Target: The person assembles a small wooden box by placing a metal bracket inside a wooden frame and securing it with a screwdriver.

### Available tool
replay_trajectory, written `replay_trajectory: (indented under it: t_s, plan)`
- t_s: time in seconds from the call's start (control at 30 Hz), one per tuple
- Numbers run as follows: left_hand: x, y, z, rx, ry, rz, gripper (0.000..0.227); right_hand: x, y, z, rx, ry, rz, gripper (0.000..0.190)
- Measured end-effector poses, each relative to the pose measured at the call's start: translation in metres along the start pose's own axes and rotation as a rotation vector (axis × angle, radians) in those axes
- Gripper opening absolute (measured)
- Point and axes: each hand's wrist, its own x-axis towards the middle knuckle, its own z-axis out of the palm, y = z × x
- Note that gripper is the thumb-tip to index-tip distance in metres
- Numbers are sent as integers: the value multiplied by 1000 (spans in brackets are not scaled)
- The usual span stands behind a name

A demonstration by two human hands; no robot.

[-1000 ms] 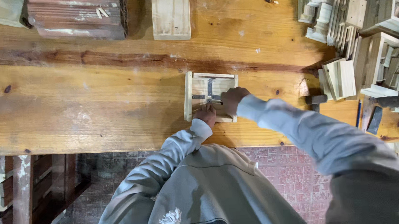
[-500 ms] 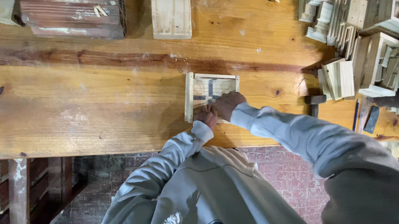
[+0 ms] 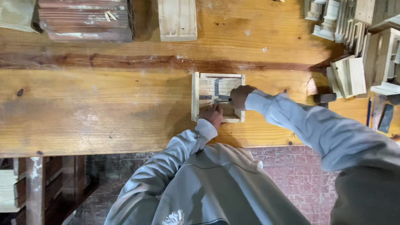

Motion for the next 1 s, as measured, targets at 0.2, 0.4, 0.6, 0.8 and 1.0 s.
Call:
replay_trajectory:
  t_s: [0.2, 0.4, 0.6, 0.8, 1.0]
  plan:
    - [8, -2, 5, -16, -71, -2, 59, -82, 4, -45, 118, 181, 175, 46]
    - [-63, -19, -105, -251, 32, 183, 84, -145, 13, -22, 432, 227, 205, 48]
    - [13, -159, -77, -597, 529, -211, 20, -130, 32, 61, 846, 373, 200, 36]
    - [115, -232, -14, -370, 450, -14, 45, -117, 29, 97, 1013, 425, 116, 38]
    - [111, -237, -19, -318, 501, -139, 20, -112, 42, 116, 1048, 482, 115, 33]
